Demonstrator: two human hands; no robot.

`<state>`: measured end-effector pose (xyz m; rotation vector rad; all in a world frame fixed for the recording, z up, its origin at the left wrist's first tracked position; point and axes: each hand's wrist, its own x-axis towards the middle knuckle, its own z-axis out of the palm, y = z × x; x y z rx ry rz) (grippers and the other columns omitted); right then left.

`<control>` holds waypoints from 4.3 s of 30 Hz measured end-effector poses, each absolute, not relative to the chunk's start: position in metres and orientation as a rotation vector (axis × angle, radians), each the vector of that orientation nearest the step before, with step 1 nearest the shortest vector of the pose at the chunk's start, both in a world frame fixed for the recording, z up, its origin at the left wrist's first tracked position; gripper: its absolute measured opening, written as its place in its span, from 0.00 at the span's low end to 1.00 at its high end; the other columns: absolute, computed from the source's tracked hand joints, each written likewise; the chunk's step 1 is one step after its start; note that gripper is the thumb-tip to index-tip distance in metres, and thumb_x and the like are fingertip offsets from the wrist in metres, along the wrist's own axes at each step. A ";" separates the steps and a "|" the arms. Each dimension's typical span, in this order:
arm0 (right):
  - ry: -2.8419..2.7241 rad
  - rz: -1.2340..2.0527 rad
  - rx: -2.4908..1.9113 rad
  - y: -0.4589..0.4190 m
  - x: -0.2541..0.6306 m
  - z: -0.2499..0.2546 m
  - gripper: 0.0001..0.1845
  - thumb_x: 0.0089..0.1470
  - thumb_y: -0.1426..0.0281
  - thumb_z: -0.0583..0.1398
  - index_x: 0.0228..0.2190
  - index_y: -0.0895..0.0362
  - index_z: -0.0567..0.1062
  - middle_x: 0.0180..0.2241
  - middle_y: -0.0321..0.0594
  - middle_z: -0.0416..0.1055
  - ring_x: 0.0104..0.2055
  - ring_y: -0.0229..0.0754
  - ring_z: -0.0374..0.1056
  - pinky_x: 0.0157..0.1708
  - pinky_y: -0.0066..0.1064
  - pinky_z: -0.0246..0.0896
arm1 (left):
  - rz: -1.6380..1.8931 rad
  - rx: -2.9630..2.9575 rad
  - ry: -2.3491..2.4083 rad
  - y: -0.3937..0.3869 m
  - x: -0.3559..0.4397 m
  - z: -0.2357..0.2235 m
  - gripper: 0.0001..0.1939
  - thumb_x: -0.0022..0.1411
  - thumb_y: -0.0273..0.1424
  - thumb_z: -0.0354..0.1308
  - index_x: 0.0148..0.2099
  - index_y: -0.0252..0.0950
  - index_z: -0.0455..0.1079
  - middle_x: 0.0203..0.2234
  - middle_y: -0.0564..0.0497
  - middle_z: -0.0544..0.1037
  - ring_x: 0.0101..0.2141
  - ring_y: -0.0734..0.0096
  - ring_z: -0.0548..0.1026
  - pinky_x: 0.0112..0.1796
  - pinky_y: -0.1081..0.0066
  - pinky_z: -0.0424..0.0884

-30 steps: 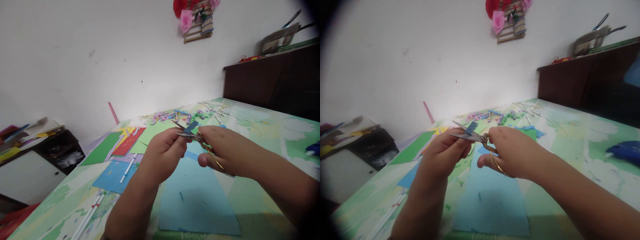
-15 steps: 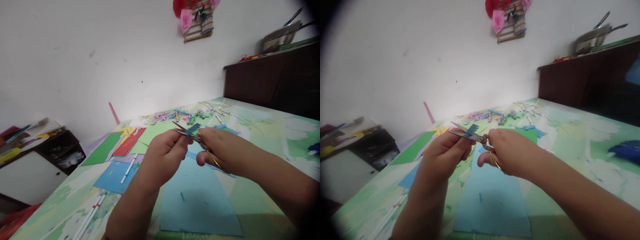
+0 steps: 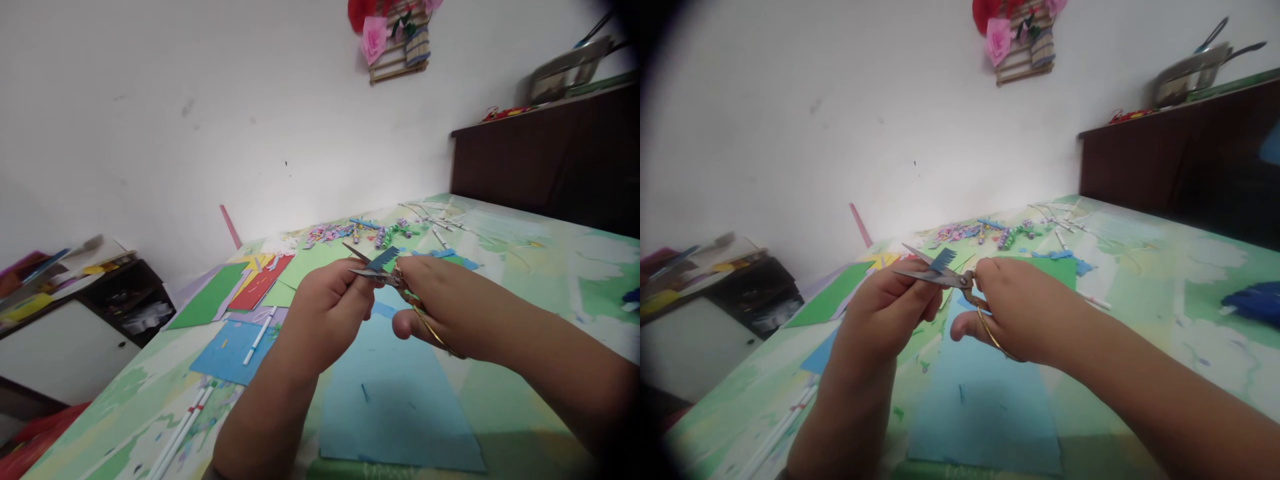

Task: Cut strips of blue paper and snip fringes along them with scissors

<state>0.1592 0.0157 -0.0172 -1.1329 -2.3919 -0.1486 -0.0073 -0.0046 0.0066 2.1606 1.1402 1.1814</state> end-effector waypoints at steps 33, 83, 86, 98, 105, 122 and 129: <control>-2.341 -0.158 -1.109 0.010 0.160 -0.017 0.27 0.47 0.45 0.47 0.27 0.58 0.64 0.24 0.42 0.64 0.25 0.42 0.59 0.22 0.30 0.50 | 1.119 1.930 1.003 -0.002 -0.008 0.001 0.10 0.56 0.27 0.46 0.24 0.35 0.63 0.14 0.58 0.61 0.17 0.82 0.58 0.19 0.77 0.55; -2.415 0.074 -1.037 0.015 0.158 -0.020 0.27 0.51 0.46 0.41 0.24 0.56 0.60 0.22 0.40 0.63 0.21 0.38 0.56 0.19 0.29 0.50 | 1.102 2.146 1.080 -0.006 -0.014 0.011 0.11 0.57 0.28 0.47 0.24 0.34 0.64 0.13 0.59 0.63 0.17 0.83 0.62 0.20 0.79 0.58; -2.418 0.078 -1.042 0.015 0.158 -0.020 0.24 0.51 0.48 0.44 0.23 0.56 0.61 0.22 0.39 0.63 0.20 0.38 0.56 0.19 0.28 0.49 | 1.111 2.126 1.068 -0.007 -0.014 0.010 0.11 0.57 0.27 0.47 0.24 0.34 0.64 0.12 0.59 0.63 0.17 0.83 0.61 0.19 0.80 0.58; -2.426 0.003 -1.142 0.016 0.152 -0.016 0.16 0.49 0.56 0.52 0.22 0.56 0.60 0.21 0.38 0.62 0.22 0.38 0.57 0.19 0.27 0.48 | 1.045 1.985 1.069 -0.005 -0.019 0.006 0.10 0.58 0.29 0.47 0.26 0.36 0.65 0.16 0.59 0.70 0.17 0.84 0.66 0.19 0.82 0.63; -2.404 0.085 -1.076 0.016 0.153 -0.021 0.20 0.50 0.52 0.47 0.24 0.56 0.61 0.24 0.40 0.63 0.23 0.39 0.57 0.20 0.29 0.50 | 1.109 2.107 1.131 -0.004 -0.015 0.006 0.14 0.58 0.28 0.45 0.22 0.35 0.62 0.14 0.60 0.66 0.16 0.85 0.63 0.18 0.82 0.61; -2.420 0.076 -1.049 0.015 0.148 -0.017 0.23 0.51 0.50 0.47 0.21 0.56 0.60 0.19 0.37 0.62 0.19 0.36 0.55 0.18 0.26 0.47 | 1.031 1.942 1.067 -0.007 -0.018 0.008 0.09 0.57 0.29 0.48 0.27 0.35 0.66 0.18 0.57 0.71 0.17 0.83 0.66 0.19 0.81 0.63; -2.427 0.059 -1.031 0.015 0.153 -0.019 0.25 0.52 0.49 0.44 0.24 0.57 0.62 0.23 0.40 0.63 0.21 0.37 0.56 0.19 0.28 0.48 | 1.037 2.025 1.066 -0.006 -0.017 0.008 0.12 0.58 0.30 0.45 0.25 0.35 0.64 0.14 0.58 0.67 0.17 0.82 0.63 0.19 0.80 0.61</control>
